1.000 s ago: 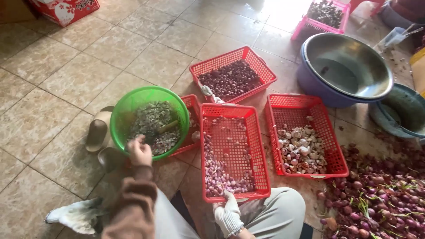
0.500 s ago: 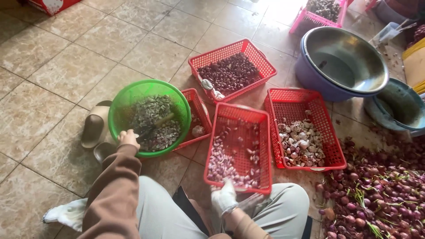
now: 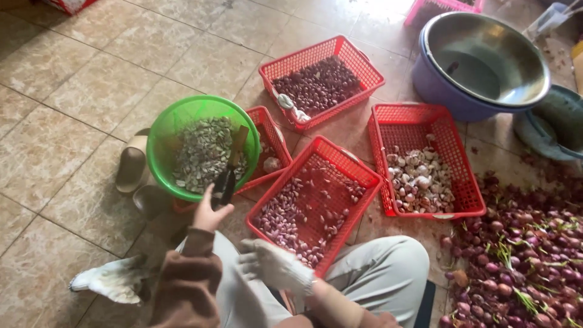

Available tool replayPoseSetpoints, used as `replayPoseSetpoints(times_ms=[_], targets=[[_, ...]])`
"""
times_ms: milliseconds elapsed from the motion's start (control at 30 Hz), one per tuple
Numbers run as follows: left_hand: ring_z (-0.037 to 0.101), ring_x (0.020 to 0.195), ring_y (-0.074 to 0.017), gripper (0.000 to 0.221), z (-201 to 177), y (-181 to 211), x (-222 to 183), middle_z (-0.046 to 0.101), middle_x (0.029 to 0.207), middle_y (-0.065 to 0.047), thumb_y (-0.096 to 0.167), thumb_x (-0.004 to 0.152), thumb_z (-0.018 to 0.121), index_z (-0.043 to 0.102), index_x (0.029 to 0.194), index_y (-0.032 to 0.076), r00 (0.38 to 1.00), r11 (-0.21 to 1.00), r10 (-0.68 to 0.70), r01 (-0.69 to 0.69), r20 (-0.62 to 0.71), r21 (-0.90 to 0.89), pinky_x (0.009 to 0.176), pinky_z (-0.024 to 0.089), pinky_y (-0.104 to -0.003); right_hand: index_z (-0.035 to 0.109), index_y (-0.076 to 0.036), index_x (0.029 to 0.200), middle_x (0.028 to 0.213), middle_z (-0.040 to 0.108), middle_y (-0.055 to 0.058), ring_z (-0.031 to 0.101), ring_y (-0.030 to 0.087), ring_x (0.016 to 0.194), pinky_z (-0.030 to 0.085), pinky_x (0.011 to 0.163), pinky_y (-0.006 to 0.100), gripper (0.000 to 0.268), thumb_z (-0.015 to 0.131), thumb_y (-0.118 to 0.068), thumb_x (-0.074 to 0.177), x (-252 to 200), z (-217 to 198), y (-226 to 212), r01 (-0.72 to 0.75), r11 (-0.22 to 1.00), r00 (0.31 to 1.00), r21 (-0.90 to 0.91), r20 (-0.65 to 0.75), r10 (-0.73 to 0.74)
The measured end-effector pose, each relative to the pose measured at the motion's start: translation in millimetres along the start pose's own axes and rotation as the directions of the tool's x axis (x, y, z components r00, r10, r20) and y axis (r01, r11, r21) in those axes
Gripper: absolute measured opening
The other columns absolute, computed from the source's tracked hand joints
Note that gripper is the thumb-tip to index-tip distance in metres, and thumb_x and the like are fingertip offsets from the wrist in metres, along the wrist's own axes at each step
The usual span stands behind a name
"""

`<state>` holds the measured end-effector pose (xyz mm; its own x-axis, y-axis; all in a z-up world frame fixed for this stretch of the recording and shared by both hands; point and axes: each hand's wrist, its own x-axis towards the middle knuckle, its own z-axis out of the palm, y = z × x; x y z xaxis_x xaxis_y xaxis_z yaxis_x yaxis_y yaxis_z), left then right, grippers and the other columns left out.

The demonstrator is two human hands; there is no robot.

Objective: A person is manually slicing shallots using a knife and a wooden block, then sorting the slices into a basket.

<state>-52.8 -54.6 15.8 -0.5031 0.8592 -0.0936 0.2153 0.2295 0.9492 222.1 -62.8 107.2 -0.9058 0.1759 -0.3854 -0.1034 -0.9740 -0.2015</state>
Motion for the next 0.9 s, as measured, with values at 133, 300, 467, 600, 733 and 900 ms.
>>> replayPoseSetpoints(times_ms=[133, 300, 467, 600, 733, 900], targets=[[0.054, 0.127, -0.0464, 0.101, 79.7, 42.8, -60.9, 0.049, 0.144, -0.037, 0.028, 0.074, 0.085, 0.033, 0.159, 0.009, 0.970, 0.949, -0.237, 0.242, 0.053, -0.201, 0.095, 0.053, -0.055, 0.077, 0.001, 0.099, 0.087, 0.076, 0.024, 0.076, 0.032, 0.076, 0.063, 0.072, 0.048, 0.032, 0.078, -0.028, 0.086, -52.1, -31.8, -77.4, 0.095, 0.573, 0.667, -0.814, -0.375, -0.644], [0.071, 0.104, -0.0281, 0.098, 159.6, -65.5, -70.5, 0.068, 0.125, -0.020, 0.023, 0.068, 0.096, 0.045, 0.152, 0.026, 0.927, 0.874, -0.350, 0.374, 0.131, -0.309, 0.082, 0.062, -0.039, 0.076, -0.023, 0.118, 0.111, 0.075, 0.006, 0.065, 0.030, 0.105, 0.020, 0.111, 0.076, 0.068, 0.084, -0.060, 0.061, -105.6, -154.1, -79.5, -0.050, -0.867, 0.617, -0.496, 0.667, -0.418], [0.067, 0.099, -0.0321, 0.082, 142.3, -131.8, -12.7, 0.065, 0.126, -0.022, 0.033, 0.072, 0.086, 0.048, 0.141, 0.011, 0.974, 0.984, -0.177, 0.173, -0.145, -0.039, 0.087, 0.055, -0.043, 0.071, -0.033, 0.108, 0.105, 0.072, -0.004, 0.062, 0.022, 0.109, 0.019, 0.114, 0.069, 0.041, 0.070, -0.048, 0.070, -82.1, -133.5, -54.5, -0.069, -0.877, 0.963, -0.476, 0.197, -0.183], [0.061, 0.113, -0.0286, 0.081, 107.3, -71.3, -6.3, 0.065, 0.114, -0.006, 0.030, 0.061, 0.092, 0.056, 0.132, 0.017, 0.926, 0.973, 0.024, 0.066, -0.376, 0.223, 0.089, 0.060, -0.030, 0.074, -0.029, 0.091, 0.086, 0.072, -0.002, 0.067, 0.021, 0.080, 0.047, 0.092, 0.051, 0.048, 0.054, -0.072, 0.087, -48.1, -122.8, -18.0, 0.065, -0.905, 0.802, -0.421, 0.561, -0.203], [0.060, 0.116, -0.0325, 0.085, 126.3, -85.1, -16.6, 0.066, 0.119, -0.012, 0.041, 0.062, 0.090, 0.056, 0.134, 0.012, 0.932, 0.930, 0.124, 0.011, -0.341, 0.368, 0.101, 0.051, -0.043, 0.069, -0.030, 0.093, 0.095, 0.065, -0.004, 0.065, 0.023, 0.090, 0.050, 0.079, 0.044, 0.026, 0.070, -0.054, 0.084, -55.4, -100.9, -4.0, -0.085, -0.777, 0.915, -0.624, 0.260, -0.310], [0.064, 0.122, -0.0234, 0.089, 155.5, -106.5, -4.5, 0.067, 0.133, 0.001, 0.047, 0.067, 0.088, 0.048, 0.146, 0.034, 0.957, 0.957, -0.259, 0.273, -0.129, 0.100, 0.107, 0.051, -0.036, 0.070, -0.035, 0.110, 0.112, 0.074, 0.000, 0.074, 0.024, 0.105, 0.060, 0.088, 0.050, 0.026, 0.050, -0.043, 0.096, -42.3, -68.2, -92.3, -0.614, -0.374, 0.744, -0.696, -0.352, -0.567]])
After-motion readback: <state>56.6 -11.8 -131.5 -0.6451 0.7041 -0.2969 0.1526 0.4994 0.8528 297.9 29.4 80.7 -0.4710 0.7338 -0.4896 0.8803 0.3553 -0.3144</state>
